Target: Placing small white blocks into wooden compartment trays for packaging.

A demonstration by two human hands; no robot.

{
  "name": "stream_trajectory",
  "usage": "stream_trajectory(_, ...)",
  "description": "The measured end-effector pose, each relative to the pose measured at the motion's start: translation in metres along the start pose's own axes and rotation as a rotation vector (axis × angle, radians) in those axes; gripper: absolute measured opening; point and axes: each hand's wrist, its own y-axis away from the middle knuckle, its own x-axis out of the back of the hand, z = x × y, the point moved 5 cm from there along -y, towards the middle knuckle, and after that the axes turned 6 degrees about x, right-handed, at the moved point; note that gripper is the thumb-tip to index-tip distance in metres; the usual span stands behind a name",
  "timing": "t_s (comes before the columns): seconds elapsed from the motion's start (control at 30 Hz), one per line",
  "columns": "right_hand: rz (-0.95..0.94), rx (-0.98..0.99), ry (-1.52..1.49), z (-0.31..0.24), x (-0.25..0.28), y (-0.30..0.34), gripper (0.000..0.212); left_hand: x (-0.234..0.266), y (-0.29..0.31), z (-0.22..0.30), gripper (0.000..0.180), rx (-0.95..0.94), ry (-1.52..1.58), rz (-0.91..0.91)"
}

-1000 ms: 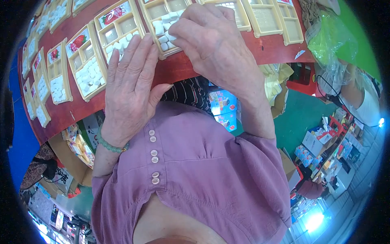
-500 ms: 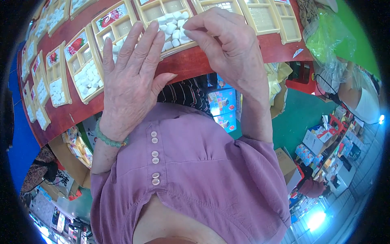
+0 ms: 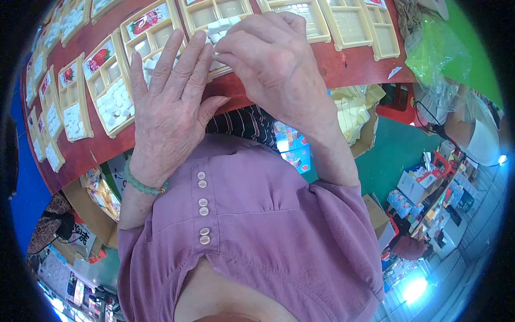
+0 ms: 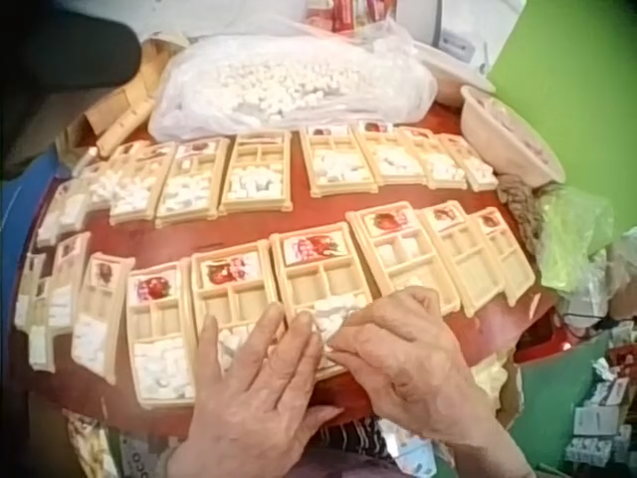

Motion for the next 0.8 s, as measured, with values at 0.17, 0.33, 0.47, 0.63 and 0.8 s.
stream_trajectory(0.17,0.037,0.038,0.133,-0.001,-0.006,0.003,0.013,0.000,0.000,-0.001,0.076,0.007,0.009,0.018)
stream_trajectory(0.33,-0.006,-0.010,0.148,-0.003,-0.010,0.001,0.012,0.000,0.001,-0.001,0.075,0.001,0.026,0.039)
stream_trajectory(0.47,-0.065,0.001,0.190,-0.005,-0.009,-0.002,0.012,0.001,0.000,-0.001,0.074,0.004,0.033,0.029)
stream_trajectory(0.63,-0.028,-0.020,0.148,-0.005,0.002,0.003,0.017,0.002,0.000,-0.002,0.075,-0.015,0.044,0.019)
stream_trajectory(0.8,-0.038,-0.065,0.124,0.000,0.009,0.012,0.046,0.003,0.001,-0.003,0.082,0.000,0.095,0.057)
